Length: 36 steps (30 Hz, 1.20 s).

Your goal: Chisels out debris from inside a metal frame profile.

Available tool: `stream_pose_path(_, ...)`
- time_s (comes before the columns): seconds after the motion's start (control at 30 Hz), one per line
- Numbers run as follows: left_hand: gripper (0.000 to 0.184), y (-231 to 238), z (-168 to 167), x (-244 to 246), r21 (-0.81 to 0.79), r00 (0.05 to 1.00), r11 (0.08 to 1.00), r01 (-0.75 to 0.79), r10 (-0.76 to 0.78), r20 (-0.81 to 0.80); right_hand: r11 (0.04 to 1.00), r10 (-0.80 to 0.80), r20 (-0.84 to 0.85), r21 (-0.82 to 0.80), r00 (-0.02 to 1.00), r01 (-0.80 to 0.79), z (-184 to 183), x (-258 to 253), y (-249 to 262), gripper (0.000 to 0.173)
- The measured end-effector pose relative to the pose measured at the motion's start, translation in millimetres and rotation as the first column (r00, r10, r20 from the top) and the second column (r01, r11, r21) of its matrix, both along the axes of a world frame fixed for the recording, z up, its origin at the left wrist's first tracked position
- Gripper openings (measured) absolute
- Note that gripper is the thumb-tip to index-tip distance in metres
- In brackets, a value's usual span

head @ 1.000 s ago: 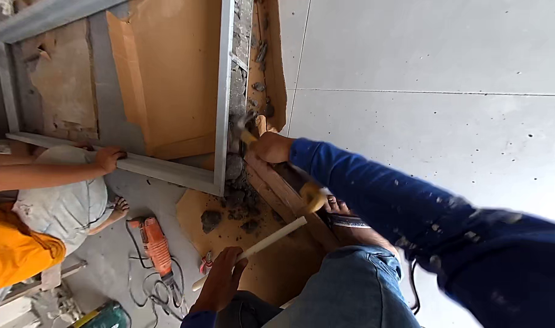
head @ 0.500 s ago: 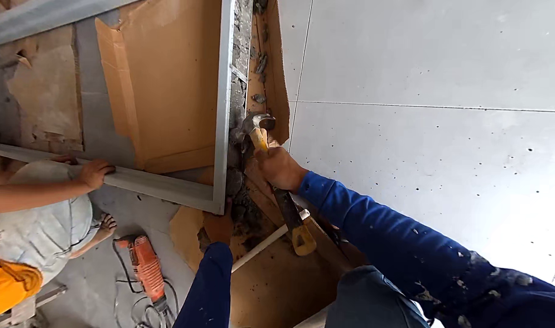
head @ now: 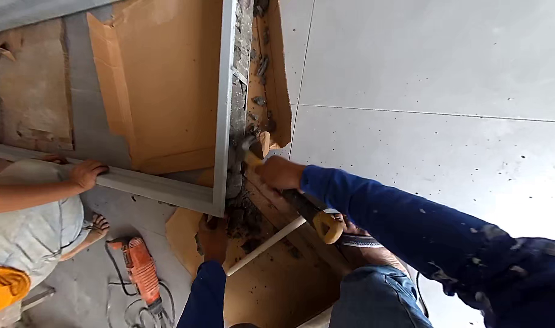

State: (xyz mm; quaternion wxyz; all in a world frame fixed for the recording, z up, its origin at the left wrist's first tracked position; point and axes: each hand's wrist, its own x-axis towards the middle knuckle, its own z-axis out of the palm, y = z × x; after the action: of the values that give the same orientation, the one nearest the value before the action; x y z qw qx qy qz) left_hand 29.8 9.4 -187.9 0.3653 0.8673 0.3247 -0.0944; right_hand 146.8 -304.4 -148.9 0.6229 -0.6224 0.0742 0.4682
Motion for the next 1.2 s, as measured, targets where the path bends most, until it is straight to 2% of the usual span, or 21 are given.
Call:
stream_pose_path(0.1,0.065,-3.3,0.8,0.3,-0.024,1.000,1.000,0.017,-0.017,-0.019,0.916,-0.391,0.097,-0.053,0.915,0.397,-10.7,5.1,12.3,0.055)
stream_pose_path(0.13,0.065,-5.8,0.8,-1.4,-0.025,1.000,1.000,-0.002,0.001,-0.019,0.897,-0.429,0.106,-0.065,0.897,0.437,-13.3,0.0,23.9,0.054)
stream_pose_path(0.17,0.065,-8.0,1.7,-3.2,-0.021,0.999,0.999,-0.025,0.025,-0.028,0.935,-0.342,0.084,-0.068,0.936,0.348,-13.3,-9.1,32.7,0.053)
stream_pose_path(0.2,0.066,-10.8,1.4,-2.0,-0.015,0.998,0.999,-0.045,0.045,-0.041,0.988,-0.136,0.037,-0.064,0.990,0.138,-10.5,-13.2,32.6,0.050)
stream_pose_path(0.23,0.065,-13.6,0.3,2.7,-0.009,0.997,0.999,-0.050,0.050,-0.060,0.998,0.033,-0.001,-0.058,0.999,-0.033,-8.1,-8.1,26.7,0.048)
stream_pose_path(0.27,0.064,-17.9,-1.1,6.3,-0.005,0.995,0.999,-0.053,0.053,-0.080,0.993,0.109,-0.023,-0.044,0.994,-0.110,-5.4,1.8,16.0,0.049)
stream_pose_path(0.33,0.060,-20.6,4.1,1.5,0.053,0.984,0.998,-0.026,0.035,-0.176,0.999,0.033,-0.013,-0.031,0.999,-0.034,-3.3,10.7,2.0,0.050)
stream_pose_path(0.43,0.059,-27.9,-0.5,-4.6,0.089,0.962,0.995,0.046,-0.020,-0.273,0.948,-0.309,0.019,-0.074,0.951,0.309,-15.6,1.3,18.4,0.055)
stream_pose_path(0.47,0.062,-29.5,-2.5,-10.5,0.079,0.958,0.995,0.060,-0.035,-0.284,0.959,-0.279,0.003,-0.050,0.960,0.279,-18.8,-10.5,27.8,0.056)
stream_pose_path(0.57,0.055,-39.6,-7.6,-18.9,0.064,0.947,0.990,0.122,-0.097,-0.306,0.999,0.038,0.019,0.017,0.999,-0.038,3.3,-17.5,11.8,0.048)
stream_pose_path(0.6,0.049,-41.1,-7.5,-22.6,0.068,0.944,0.989,0.135,-0.108,-0.310,0.996,0.061,-0.007,-0.067,0.998,-0.061,33.8,-10.7,1.1,0.044)
stream_pose_path(0.63,0.046,-39.4,-6.2,-26.4,0.069,0.937,0.987,0.147,-0.117,-0.328,0.973,0.026,-0.201,-0.221,0.979,-0.071,73.3,3.9,1.1,0.042)
stream_pose_path(0.67,0.045,-36.3,-5.6,-29.7,0.071,0.931,0.985,0.154,-0.121,-0.346,0.983,-0.149,0.040,-0.106,0.988,0.152,41.6,-7.1,3.6,0.046)
stream_pose_path(0.73,0.045,-28.0,-3.4,-39.1,0.090,0.928,0.986,0.138,-0.097,-0.360,0.935,-0.353,0.077,-0.007,0.932,0.354,0.4,-11.8,28.1,0.054)
stream_pose_path(0.77,0.046,-22.3,-2.9,-48.2,0.094,0.938,0.990,0.109,-0.071,-0.340,0.949,-0.313,0.029,-0.021,0.949,0.314,-5.9,-18.7,38.5,0.054)
stream_pose_path(0.87,0.071,-14.9,1.4,-54.4,0.030,0.966,0.999,-0.016,0.023,-0.256,0.992,0.088,-0.079,-0.079,0.993,-0.094,-2.1,-14.5,28.5,0.050)
stream_pose_path(0.93,0.079,-14.1,6.1,-50.6,0.017,0.973,0.999,-0.045,0.047,-0.226,0.995,0.042,-0.009,-0.095,0.999,-0.042,4.8,-4.8,8.0,0.053)
stream_pose_path(1.03,0.073,-18.3,13.0,-47.7,-0.048,0.975,0.994,-0.095,0.083,-0.207,0.933,-0.340,0.070,-0.099,0.938,0.346,-4.7,-16.6,23.0,0.054)
stream_pose_path(1.07,0.069,-20.7,14.1,-47.4,-0.076,0.975,0.991,-0.110,0.093,-0.201,0.931,-0.351,0.055,-0.087,0.935,0.355,-9.6,-25.5,36.3,0.052)
stream_pose_path(1.17,0.068,-32.7,10.2,-32.7,-0.131,0.981,0.989,-0.063,0.037,-0.192,0.998,0.025,-0.011,-0.056,1.000,-0.026,-12.8,-27.2,35.1,0.051)
stream_pose_path(1.2,0.066,-35.7,10.0,-29.9,-0.135,0.981,0.990,-0.052,0.025,-0.192,0.995,0.077,-0.016,-0.062,0.997,-0.078,-9.3,-16.8,23.4,0.052)
